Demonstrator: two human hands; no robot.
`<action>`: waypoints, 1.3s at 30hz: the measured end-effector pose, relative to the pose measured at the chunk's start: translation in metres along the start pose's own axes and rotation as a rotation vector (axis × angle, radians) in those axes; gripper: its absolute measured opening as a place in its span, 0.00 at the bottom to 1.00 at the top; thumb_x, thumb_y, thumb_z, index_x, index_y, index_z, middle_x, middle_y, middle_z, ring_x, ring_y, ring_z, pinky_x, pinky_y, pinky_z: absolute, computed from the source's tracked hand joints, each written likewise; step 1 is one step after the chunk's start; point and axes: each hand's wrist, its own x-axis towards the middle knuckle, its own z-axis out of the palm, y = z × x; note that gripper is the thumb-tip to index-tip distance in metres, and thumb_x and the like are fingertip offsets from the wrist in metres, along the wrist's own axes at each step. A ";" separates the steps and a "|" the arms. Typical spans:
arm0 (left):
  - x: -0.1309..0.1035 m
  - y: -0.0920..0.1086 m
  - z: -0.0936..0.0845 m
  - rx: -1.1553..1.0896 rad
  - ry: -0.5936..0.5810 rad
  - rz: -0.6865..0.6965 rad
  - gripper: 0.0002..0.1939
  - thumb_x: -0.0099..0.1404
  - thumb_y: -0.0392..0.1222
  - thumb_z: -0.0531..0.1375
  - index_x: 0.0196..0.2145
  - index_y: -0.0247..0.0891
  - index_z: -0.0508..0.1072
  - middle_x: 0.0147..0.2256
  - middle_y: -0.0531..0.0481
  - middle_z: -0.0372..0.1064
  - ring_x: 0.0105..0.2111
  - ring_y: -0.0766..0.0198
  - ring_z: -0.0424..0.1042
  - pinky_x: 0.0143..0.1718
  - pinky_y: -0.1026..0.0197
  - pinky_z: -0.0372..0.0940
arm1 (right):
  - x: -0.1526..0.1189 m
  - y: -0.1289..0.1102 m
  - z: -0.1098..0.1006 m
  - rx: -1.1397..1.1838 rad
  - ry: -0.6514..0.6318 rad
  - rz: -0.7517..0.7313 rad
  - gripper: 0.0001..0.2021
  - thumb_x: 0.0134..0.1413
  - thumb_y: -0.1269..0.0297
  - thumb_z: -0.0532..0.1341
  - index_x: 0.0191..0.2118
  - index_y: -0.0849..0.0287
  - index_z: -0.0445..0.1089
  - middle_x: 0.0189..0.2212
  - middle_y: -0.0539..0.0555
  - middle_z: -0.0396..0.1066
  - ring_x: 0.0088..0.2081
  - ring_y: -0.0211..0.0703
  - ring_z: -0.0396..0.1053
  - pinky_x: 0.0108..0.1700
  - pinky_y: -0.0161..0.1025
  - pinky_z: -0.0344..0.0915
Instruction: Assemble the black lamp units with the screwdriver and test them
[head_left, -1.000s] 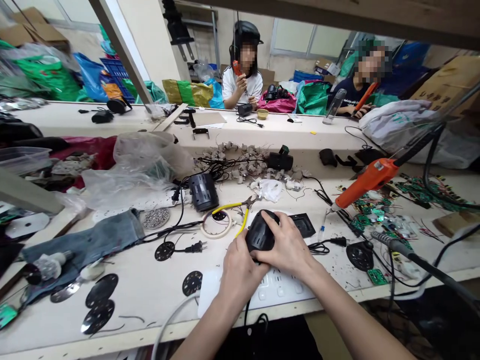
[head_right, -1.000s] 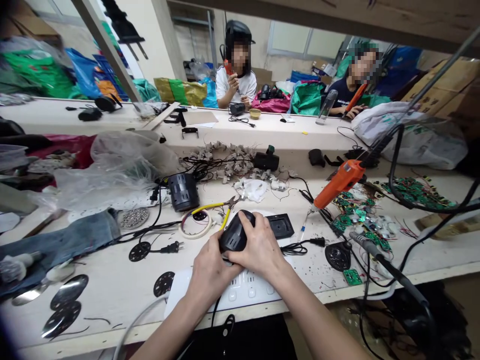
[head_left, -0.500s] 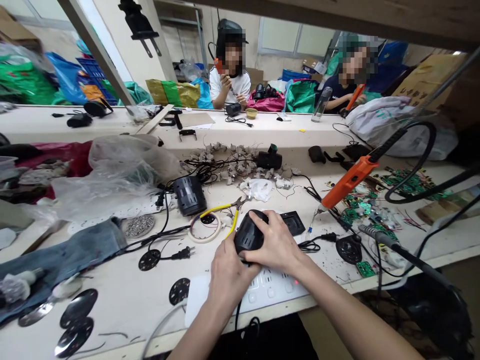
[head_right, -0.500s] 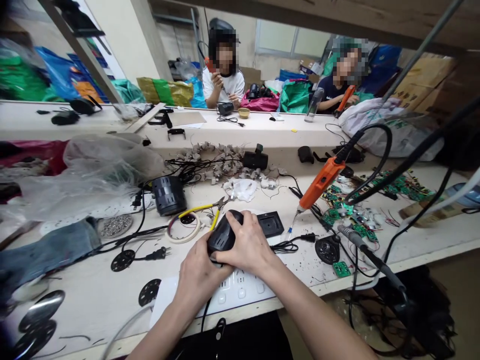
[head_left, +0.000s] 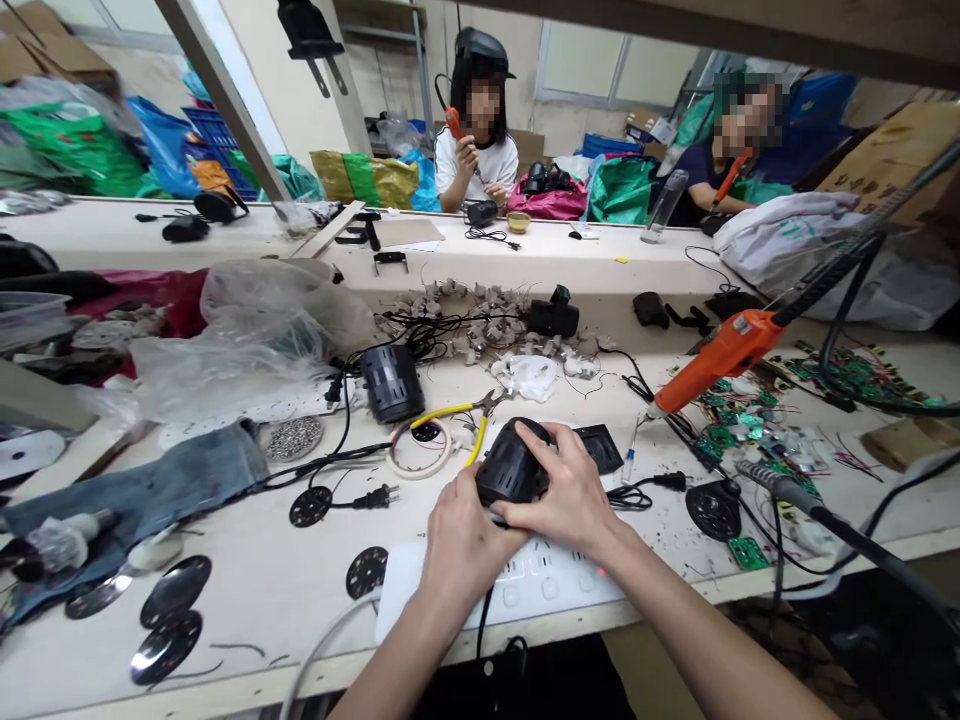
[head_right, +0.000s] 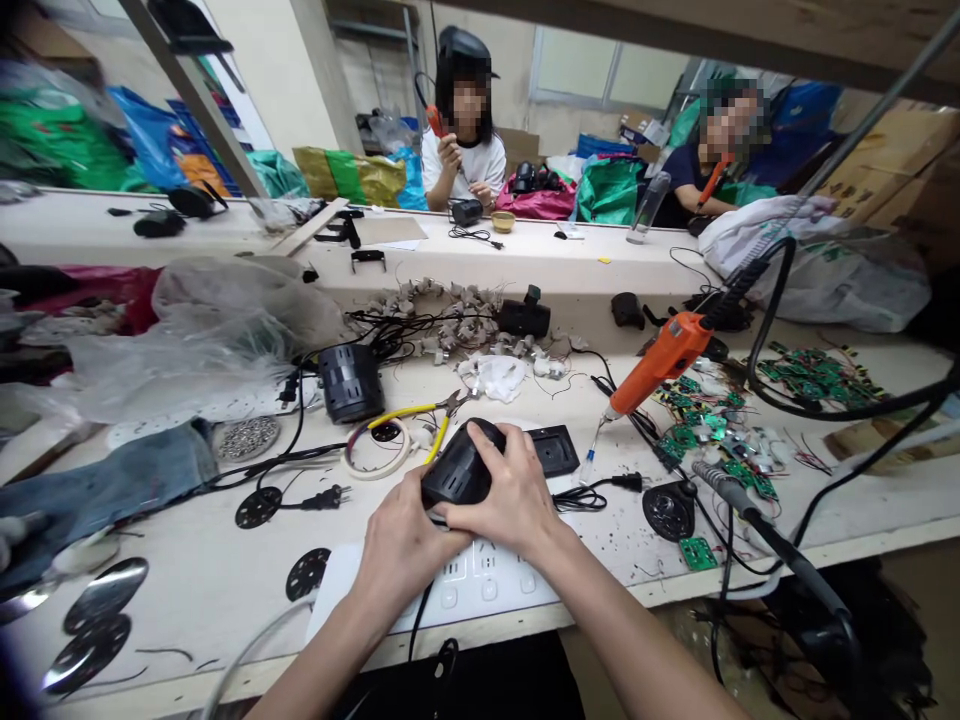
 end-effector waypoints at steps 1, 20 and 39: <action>0.000 -0.001 0.000 -0.011 0.004 0.007 0.36 0.48 0.42 0.63 0.54 0.29 0.61 0.45 0.35 0.72 0.47 0.46 0.71 0.47 0.50 0.66 | -0.001 0.000 0.000 0.006 0.015 -0.012 0.43 0.32 0.55 0.72 0.59 0.58 0.64 0.51 0.63 0.60 0.54 0.59 0.61 0.55 0.55 0.64; 0.001 -0.006 0.004 -0.016 -0.028 -0.036 0.38 0.50 0.48 0.63 0.56 0.28 0.60 0.48 0.34 0.70 0.50 0.45 0.69 0.51 0.47 0.64 | 0.025 0.019 -0.042 0.193 0.218 0.209 0.37 0.46 0.51 0.66 0.62 0.52 0.58 0.53 0.60 0.60 0.53 0.54 0.65 0.50 0.51 0.70; 0.001 -0.009 0.004 -0.055 -0.028 -0.039 0.38 0.50 0.52 0.62 0.55 0.28 0.62 0.47 0.35 0.70 0.49 0.43 0.70 0.49 0.44 0.66 | 0.066 0.079 -0.027 -0.218 0.090 0.301 0.35 0.46 0.50 0.66 0.59 0.59 0.63 0.56 0.67 0.54 0.59 0.68 0.54 0.57 0.62 0.57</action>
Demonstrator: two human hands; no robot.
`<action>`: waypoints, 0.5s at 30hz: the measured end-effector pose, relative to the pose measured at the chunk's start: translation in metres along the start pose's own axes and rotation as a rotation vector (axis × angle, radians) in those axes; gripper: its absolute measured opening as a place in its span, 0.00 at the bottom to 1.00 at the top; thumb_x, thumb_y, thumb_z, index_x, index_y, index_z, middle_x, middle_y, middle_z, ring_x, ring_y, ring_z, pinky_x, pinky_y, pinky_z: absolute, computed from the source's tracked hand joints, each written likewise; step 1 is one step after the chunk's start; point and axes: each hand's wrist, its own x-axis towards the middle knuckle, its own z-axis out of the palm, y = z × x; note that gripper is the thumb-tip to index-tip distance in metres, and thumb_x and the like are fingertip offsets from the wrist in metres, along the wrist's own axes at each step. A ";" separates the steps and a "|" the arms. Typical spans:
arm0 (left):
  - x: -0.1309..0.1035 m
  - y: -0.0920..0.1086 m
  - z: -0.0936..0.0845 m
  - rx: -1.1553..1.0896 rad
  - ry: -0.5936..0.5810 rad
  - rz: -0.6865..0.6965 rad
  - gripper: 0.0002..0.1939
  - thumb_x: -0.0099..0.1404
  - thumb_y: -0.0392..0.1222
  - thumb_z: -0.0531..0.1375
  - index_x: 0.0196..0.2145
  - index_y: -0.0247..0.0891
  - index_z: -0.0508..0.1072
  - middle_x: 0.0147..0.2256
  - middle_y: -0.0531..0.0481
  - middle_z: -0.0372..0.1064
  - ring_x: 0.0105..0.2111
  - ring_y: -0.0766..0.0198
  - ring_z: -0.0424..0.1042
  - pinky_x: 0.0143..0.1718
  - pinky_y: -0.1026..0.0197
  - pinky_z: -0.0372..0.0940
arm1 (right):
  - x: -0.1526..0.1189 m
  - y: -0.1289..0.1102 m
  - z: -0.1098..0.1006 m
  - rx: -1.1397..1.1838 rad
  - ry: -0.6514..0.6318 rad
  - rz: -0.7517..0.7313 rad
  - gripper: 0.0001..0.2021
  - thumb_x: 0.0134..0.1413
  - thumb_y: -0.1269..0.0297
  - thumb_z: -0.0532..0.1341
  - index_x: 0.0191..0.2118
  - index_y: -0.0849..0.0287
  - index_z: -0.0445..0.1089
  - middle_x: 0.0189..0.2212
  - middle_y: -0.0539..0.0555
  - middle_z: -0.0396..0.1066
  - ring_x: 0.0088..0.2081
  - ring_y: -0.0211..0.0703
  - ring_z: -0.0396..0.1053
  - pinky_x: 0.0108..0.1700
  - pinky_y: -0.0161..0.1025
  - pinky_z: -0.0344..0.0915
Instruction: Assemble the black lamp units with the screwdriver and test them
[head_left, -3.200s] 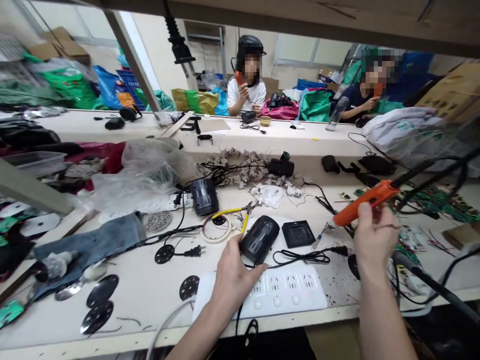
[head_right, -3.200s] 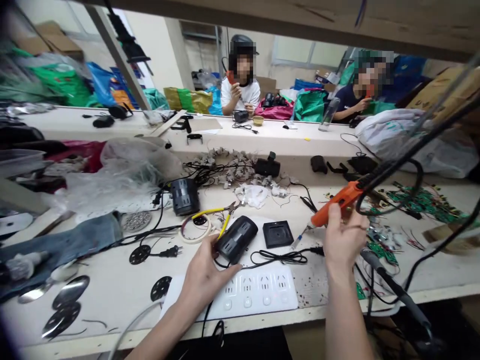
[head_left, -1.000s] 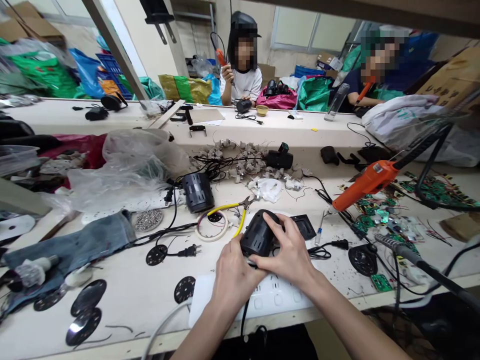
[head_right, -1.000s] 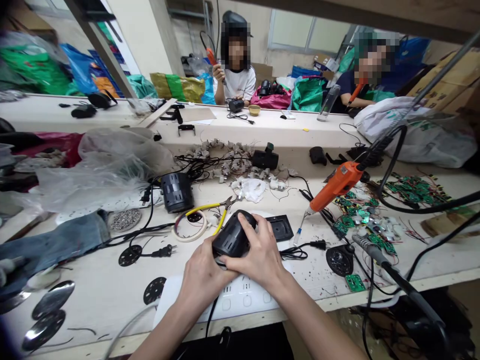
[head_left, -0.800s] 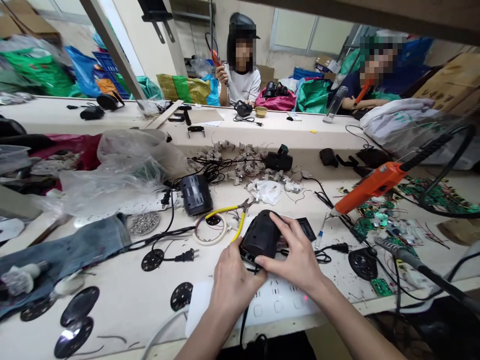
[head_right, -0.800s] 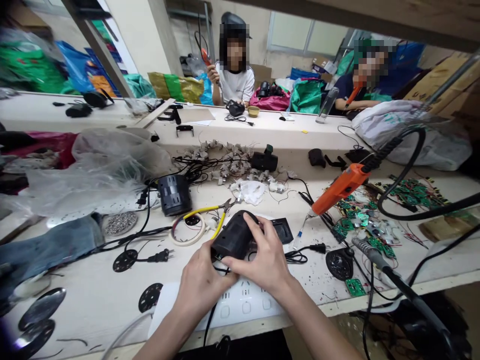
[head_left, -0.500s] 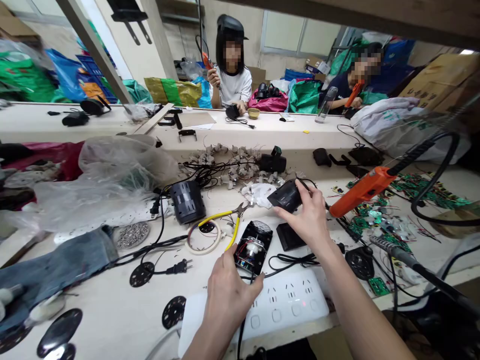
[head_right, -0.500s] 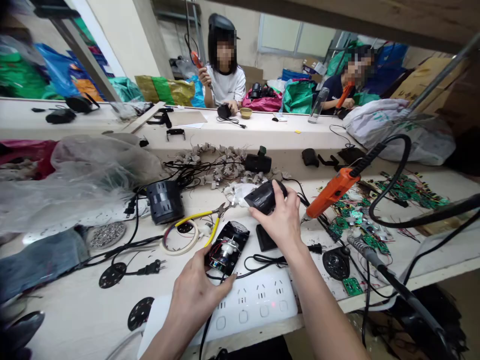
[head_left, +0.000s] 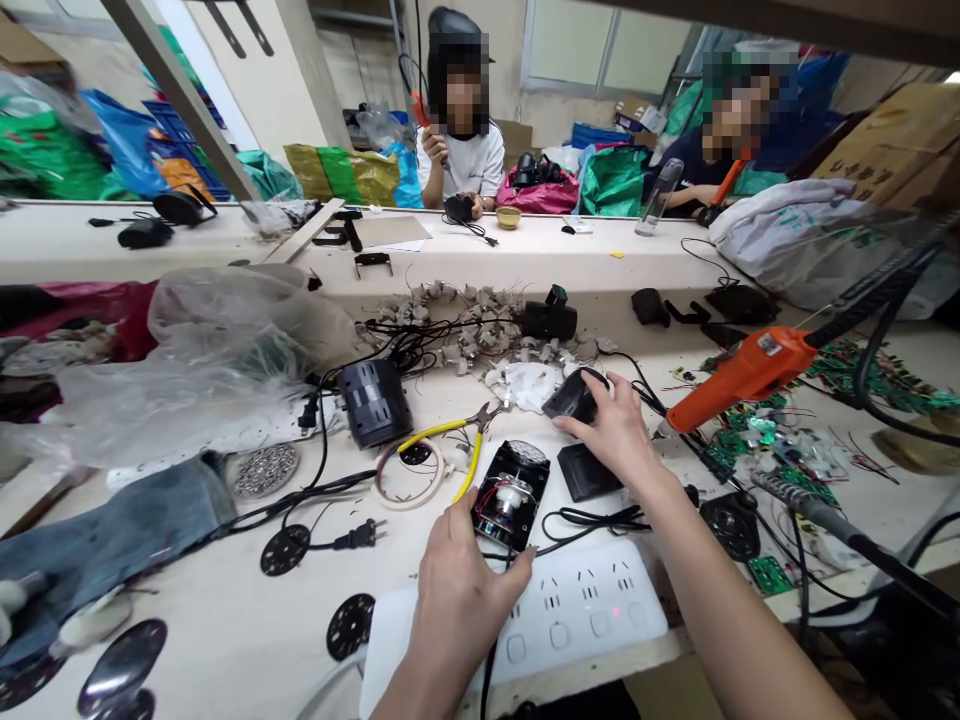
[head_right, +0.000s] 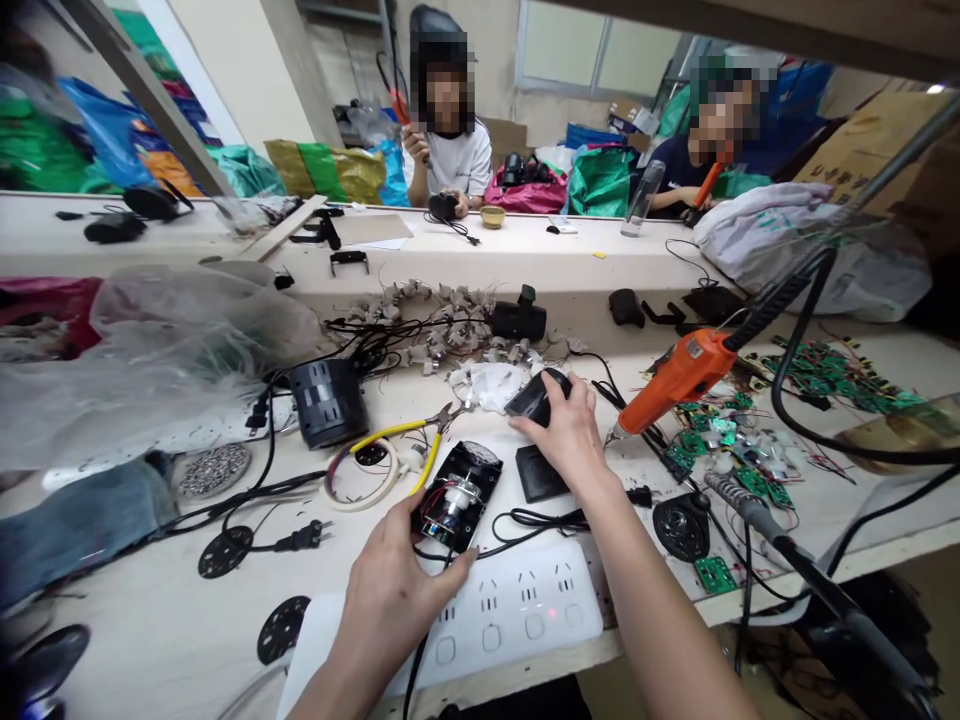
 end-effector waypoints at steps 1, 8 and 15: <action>0.000 -0.001 0.000 -0.008 0.007 0.006 0.38 0.50 0.52 0.62 0.55 0.29 0.62 0.47 0.35 0.70 0.49 0.44 0.70 0.49 0.44 0.66 | -0.006 -0.003 -0.004 0.030 0.034 -0.043 0.30 0.49 0.52 0.65 0.57 0.60 0.66 0.54 0.66 0.57 0.58 0.66 0.56 0.57 0.60 0.59; 0.000 -0.004 0.002 -0.060 0.062 0.049 0.37 0.49 0.51 0.65 0.54 0.33 0.63 0.45 0.39 0.71 0.47 0.45 0.71 0.46 0.46 0.67 | -0.069 -0.037 -0.026 0.363 -0.066 -0.238 0.10 0.61 0.67 0.53 0.36 0.56 0.72 0.34 0.55 0.72 0.37 0.45 0.71 0.41 0.42 0.70; -0.002 0.001 -0.003 -0.132 0.095 0.057 0.35 0.49 0.48 0.64 0.53 0.34 0.62 0.44 0.42 0.68 0.42 0.50 0.73 0.42 0.49 0.70 | -0.096 -0.047 -0.009 0.418 -0.148 -0.306 0.13 0.60 0.71 0.51 0.41 0.57 0.72 0.34 0.55 0.71 0.37 0.43 0.72 0.40 0.39 0.70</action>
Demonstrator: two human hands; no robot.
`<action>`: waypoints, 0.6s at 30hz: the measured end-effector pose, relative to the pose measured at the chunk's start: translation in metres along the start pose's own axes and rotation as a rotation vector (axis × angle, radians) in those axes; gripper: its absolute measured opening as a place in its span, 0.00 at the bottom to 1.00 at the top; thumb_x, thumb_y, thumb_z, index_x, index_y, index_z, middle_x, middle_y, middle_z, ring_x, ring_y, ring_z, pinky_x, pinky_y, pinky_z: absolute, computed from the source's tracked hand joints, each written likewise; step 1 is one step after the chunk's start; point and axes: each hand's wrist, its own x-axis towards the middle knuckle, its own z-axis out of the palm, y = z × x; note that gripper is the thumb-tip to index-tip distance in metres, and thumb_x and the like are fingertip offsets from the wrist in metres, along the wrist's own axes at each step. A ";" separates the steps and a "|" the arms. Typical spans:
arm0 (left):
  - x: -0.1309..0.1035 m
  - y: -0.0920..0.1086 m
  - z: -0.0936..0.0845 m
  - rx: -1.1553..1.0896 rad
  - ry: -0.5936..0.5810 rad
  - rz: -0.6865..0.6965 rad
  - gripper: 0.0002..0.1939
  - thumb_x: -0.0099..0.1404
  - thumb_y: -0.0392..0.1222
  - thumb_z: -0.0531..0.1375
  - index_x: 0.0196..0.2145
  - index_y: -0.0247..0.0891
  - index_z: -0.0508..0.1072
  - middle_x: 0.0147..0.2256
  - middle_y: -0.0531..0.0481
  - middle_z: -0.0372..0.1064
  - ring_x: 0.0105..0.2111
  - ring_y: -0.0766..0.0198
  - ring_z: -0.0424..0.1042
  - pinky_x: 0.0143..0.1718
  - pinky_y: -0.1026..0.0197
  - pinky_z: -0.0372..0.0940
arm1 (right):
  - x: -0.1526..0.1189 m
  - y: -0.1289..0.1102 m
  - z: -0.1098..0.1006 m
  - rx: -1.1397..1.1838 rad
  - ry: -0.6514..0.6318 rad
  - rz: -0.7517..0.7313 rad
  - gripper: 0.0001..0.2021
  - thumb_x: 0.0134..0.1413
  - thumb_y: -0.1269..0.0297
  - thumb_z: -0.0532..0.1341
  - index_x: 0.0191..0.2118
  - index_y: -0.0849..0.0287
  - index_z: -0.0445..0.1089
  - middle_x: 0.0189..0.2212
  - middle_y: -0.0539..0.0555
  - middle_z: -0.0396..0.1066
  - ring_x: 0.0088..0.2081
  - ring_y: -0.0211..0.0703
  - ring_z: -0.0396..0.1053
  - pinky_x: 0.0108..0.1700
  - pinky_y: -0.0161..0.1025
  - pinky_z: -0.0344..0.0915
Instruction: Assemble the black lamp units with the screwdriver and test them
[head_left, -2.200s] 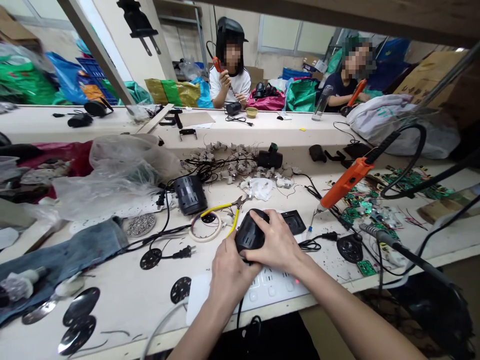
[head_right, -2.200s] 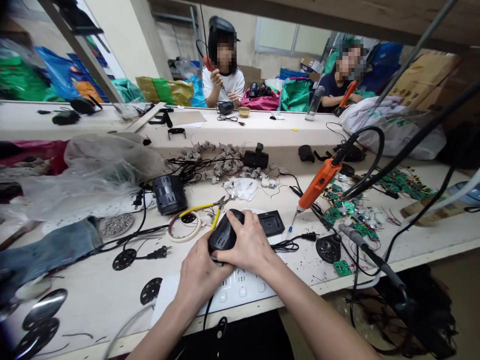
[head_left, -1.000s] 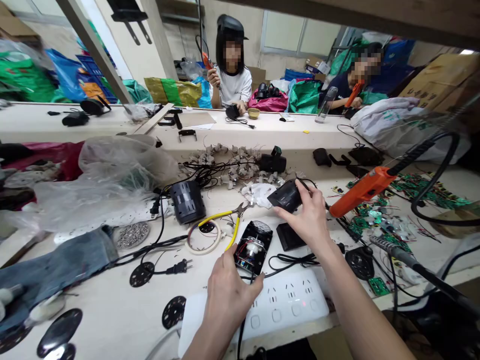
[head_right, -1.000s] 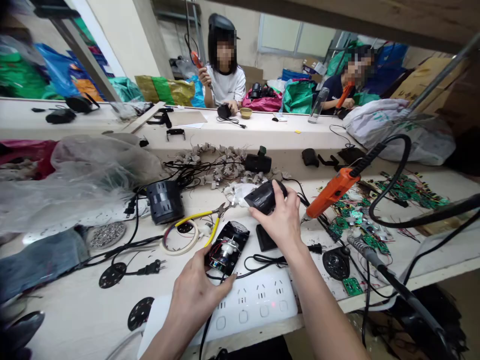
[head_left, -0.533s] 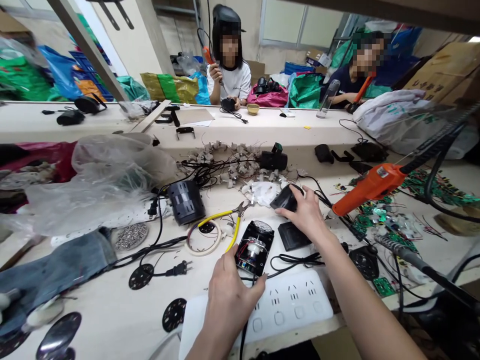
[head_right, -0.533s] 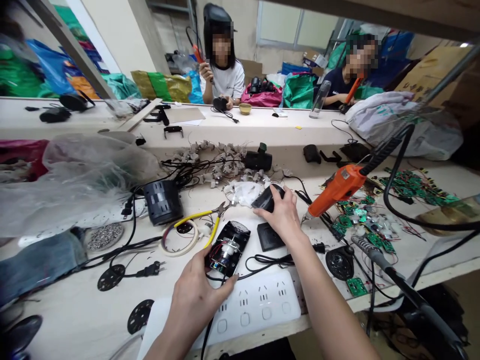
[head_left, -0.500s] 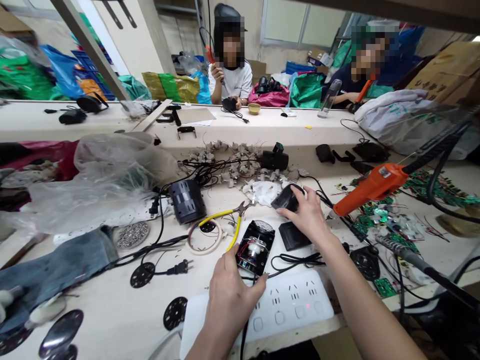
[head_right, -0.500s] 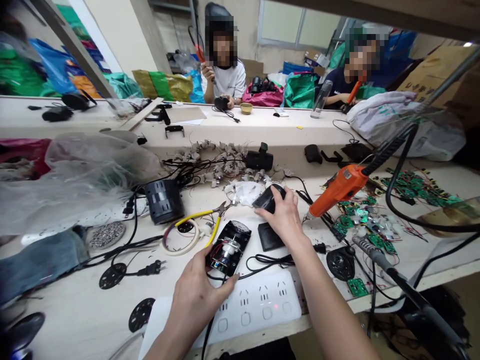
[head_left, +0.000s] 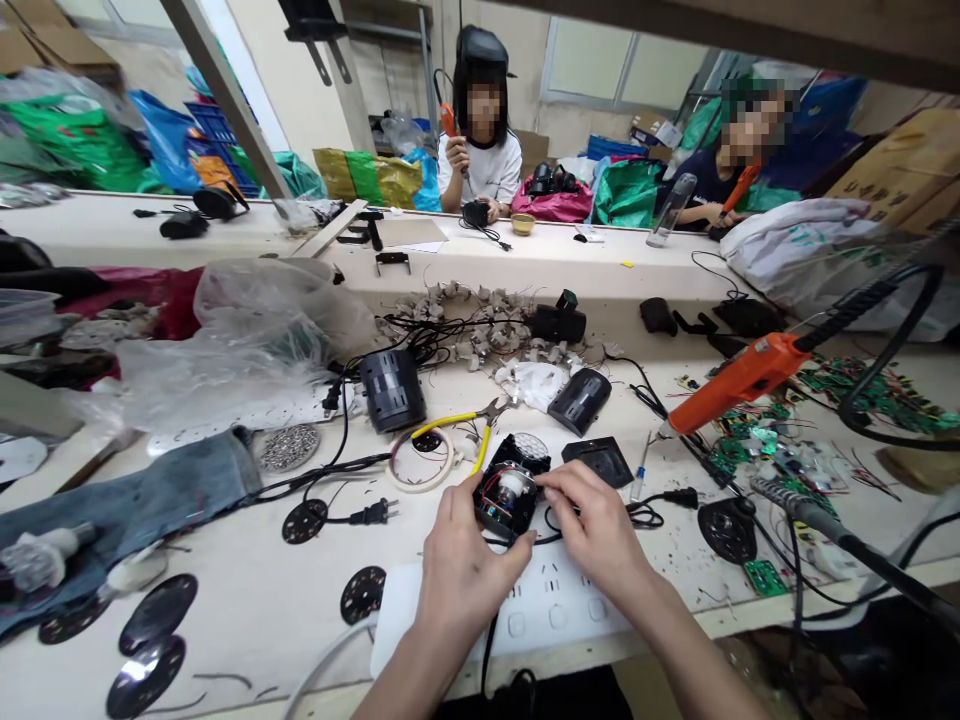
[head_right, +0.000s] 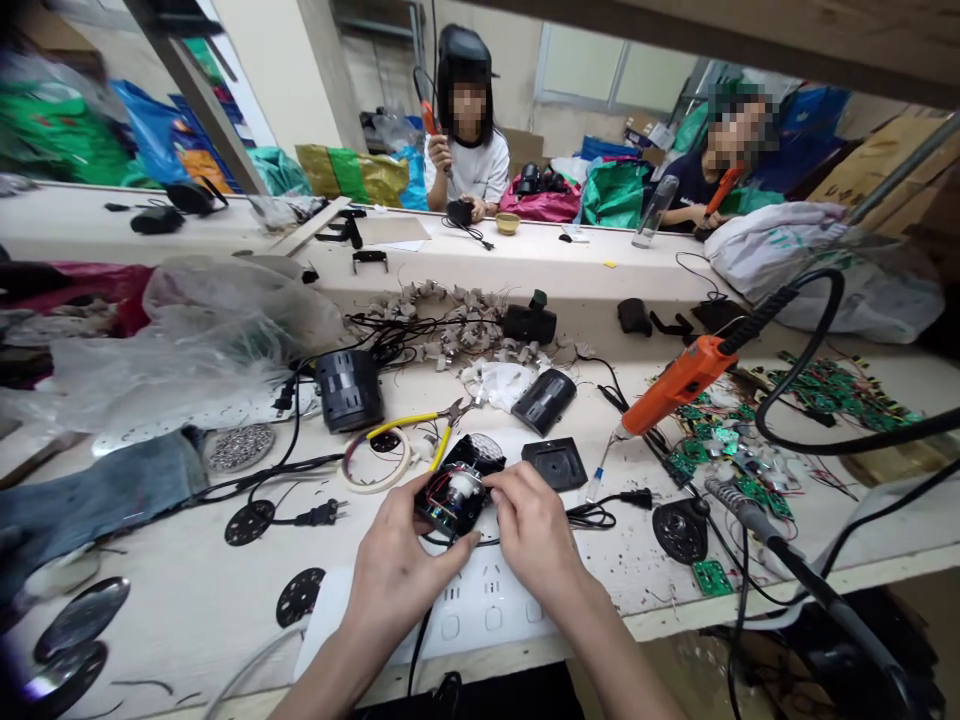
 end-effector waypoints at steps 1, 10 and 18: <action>-0.001 0.000 0.000 -0.021 0.008 0.010 0.34 0.50 0.47 0.64 0.53 0.35 0.62 0.44 0.43 0.67 0.39 0.52 0.73 0.40 0.50 0.71 | 0.000 0.000 0.002 0.005 0.004 0.003 0.13 0.60 0.71 0.51 0.41 0.57 0.72 0.34 0.55 0.71 0.37 0.43 0.72 0.40 0.39 0.70; -0.005 0.000 -0.002 -0.176 0.077 0.113 0.29 0.52 0.45 0.63 0.50 0.36 0.62 0.42 0.45 0.61 0.34 0.58 0.72 0.33 0.55 0.73 | -0.005 -0.011 -0.002 0.040 0.044 0.014 0.11 0.61 0.71 0.51 0.39 0.56 0.70 0.33 0.54 0.71 0.36 0.43 0.71 0.38 0.38 0.69; -0.007 0.018 -0.014 -0.593 -0.118 -0.146 0.34 0.47 0.43 0.68 0.49 0.39 0.58 0.42 0.46 0.69 0.34 0.60 0.73 0.37 0.56 0.70 | -0.015 -0.024 -0.013 0.079 0.133 0.004 0.12 0.62 0.69 0.52 0.45 0.58 0.71 0.36 0.55 0.71 0.38 0.41 0.71 0.40 0.36 0.69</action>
